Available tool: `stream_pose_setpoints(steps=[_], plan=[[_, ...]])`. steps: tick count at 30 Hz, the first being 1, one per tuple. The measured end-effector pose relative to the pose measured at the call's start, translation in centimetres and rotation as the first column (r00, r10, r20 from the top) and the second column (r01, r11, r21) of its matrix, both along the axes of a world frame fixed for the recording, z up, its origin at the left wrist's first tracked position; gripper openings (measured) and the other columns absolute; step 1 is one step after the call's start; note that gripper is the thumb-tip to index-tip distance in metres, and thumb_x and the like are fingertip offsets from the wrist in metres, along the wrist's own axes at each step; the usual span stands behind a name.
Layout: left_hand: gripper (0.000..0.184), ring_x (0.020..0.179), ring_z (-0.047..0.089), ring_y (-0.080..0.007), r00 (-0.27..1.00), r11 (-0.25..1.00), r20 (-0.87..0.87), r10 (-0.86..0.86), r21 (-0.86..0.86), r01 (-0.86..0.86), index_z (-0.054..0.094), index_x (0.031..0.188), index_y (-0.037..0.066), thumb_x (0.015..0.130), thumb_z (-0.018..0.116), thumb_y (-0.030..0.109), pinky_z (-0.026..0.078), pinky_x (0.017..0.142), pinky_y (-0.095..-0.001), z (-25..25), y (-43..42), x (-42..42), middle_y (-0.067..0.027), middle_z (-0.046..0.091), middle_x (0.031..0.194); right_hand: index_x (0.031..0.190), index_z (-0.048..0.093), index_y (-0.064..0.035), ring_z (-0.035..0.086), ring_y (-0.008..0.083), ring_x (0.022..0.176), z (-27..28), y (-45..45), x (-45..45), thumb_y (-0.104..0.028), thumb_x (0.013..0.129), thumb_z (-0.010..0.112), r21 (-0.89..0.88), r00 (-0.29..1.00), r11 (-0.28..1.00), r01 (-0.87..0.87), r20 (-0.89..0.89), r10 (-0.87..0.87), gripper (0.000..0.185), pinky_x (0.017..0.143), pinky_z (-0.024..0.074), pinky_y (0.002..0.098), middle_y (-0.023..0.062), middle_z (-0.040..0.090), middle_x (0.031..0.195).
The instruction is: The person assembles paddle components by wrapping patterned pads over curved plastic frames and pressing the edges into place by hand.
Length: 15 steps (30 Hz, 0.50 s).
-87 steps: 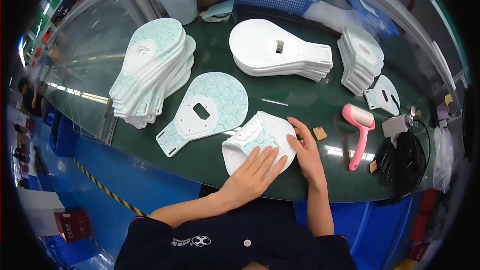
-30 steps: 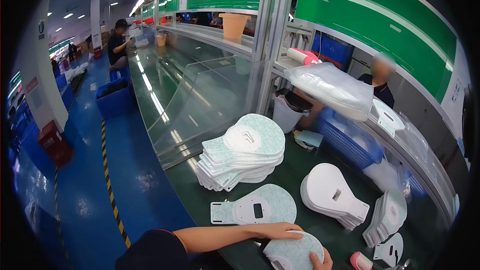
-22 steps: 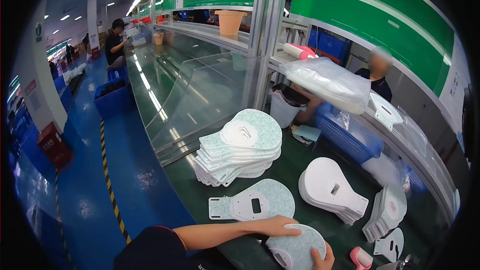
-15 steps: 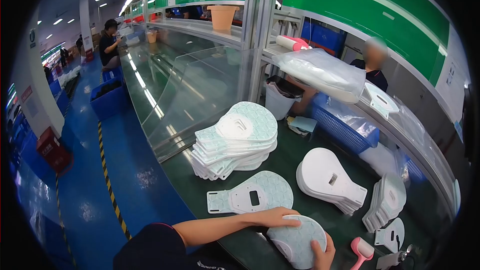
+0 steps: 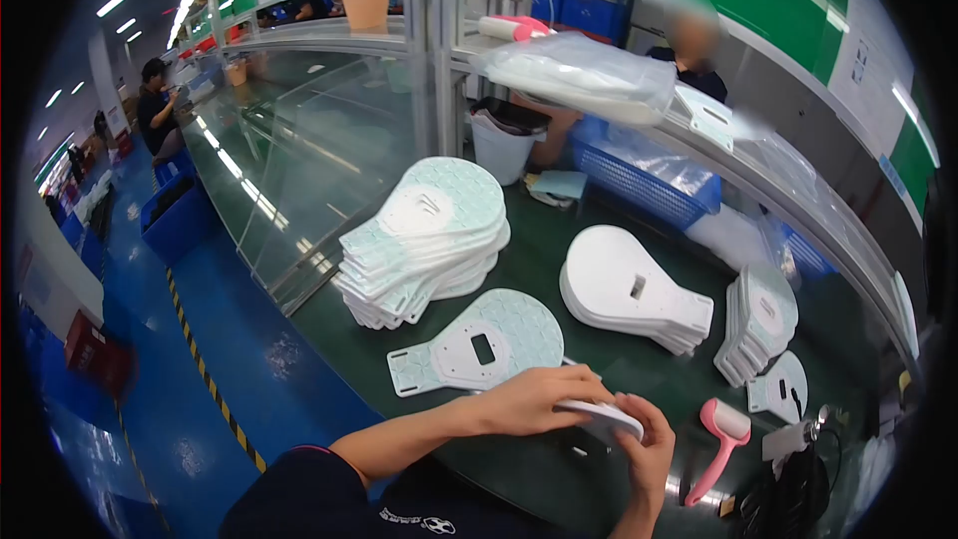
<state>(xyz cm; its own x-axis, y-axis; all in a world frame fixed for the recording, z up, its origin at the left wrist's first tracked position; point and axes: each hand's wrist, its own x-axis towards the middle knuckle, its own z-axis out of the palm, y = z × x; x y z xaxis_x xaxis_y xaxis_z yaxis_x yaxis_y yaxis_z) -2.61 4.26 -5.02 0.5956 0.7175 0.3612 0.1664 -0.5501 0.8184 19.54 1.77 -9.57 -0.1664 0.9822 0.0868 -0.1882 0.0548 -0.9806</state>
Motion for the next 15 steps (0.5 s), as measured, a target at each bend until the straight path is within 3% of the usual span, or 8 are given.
stream_pose_setpoints(steps=[3,4,6,8,11,15], plan=[[0.038,0.096,0.057,-0.0248,0.989,0.993,-0.118,0.089,0.089,-0.079,0.056,0.109,0.01,0.073,0.06,0.0,0.048,0.079,-0.0322,1.4,-1.1,-0.2,-0.0062,0.056,0.106,0.113,0.053,0.0042,0.057,0.0171,0.097,1.0,-0.1,-0.4,0.013,0.072,0.059,0.119,0.995,0.992,-0.05,0.088,0.039,0.042,0.082,0.0469,0.026,0.0135,0.059,0.108],[0.035,0.088,0.058,-0.0288,0.99,0.978,-0.085,0.113,0.183,-0.096,0.055,0.106,0.01,0.073,0.059,0.002,0.049,0.071,-0.0341,1.3,-1.2,0.0,-0.0059,0.055,0.103,0.11,0.055,0.0039,0.058,0.0147,0.094,1.7,-0.3,-0.6,0.011,0.073,0.059,0.116,0.991,0.993,-0.035,0.134,0.019,0.039,0.08,0.0471,0.0246,0.0112,0.061,0.107],[0.042,0.092,0.059,-0.0251,0.973,0.966,-0.118,0.2,0.188,-0.176,0.058,0.107,0.01,0.069,0.06,-0.006,0.05,0.075,-0.0304,2.4,-1.9,0.2,-0.0062,0.058,0.104,0.107,0.059,0.0006,0.059,0.012,0.093,3.0,-0.5,-0.8,0.009,0.072,0.061,0.218,0.962,0.976,-0.003,0.267,-0.057,0.037,0.079,0.0465,0.0222,0.0093,0.062,0.106],[0.043,0.093,0.06,-0.0238,0.963,0.953,-0.06,0.264,0.168,-0.251,0.061,0.105,0.007,0.065,0.063,-0.009,0.05,0.076,-0.0292,3.0,-2.2,0.4,-0.0091,0.06,0.102,0.107,0.06,-0.0015,0.059,0.0119,0.091,4.5,-1.0,-1.3,0.009,0.071,0.062,0.234,0.959,0.97,0.059,0.256,-0.12,0.038,0.079,0.0468,0.0227,0.0083,0.062,0.104],[0.045,0.096,0.059,-0.0229,0.96,0.954,0.099,0.261,0.123,-0.272,0.063,0.103,0.005,0.061,0.065,-0.011,0.049,0.079,-0.0288,4.1,-2.5,0.5,-0.011,0.062,0.104,0.107,0.06,-0.0015,0.059,0.0142,0.093,6.0,-1.6,-1.9,0.012,0.067,0.063,0.423,0.956,0.901,0.091,0.217,-0.198,0.043,0.077,0.0474,0.0234,0.0098,0.062,0.103],[0.048,0.1,0.058,-0.0235,0.962,0.957,0.115,0.247,0.13,-0.261,0.062,0.104,0.003,0.058,0.068,-0.009,0.048,0.082,-0.0303,5.7,-3.8,0.4,-0.0126,0.061,0.105,0.107,0.06,-0.0012,0.059,0.0173,0.096,7.2,-2.5,-2.1,0.014,0.062,0.061,0.492,0.949,0.862,0.123,0.195,-0.247,0.047,0.077,0.0477,0.0245,0.011,0.063,0.101]])
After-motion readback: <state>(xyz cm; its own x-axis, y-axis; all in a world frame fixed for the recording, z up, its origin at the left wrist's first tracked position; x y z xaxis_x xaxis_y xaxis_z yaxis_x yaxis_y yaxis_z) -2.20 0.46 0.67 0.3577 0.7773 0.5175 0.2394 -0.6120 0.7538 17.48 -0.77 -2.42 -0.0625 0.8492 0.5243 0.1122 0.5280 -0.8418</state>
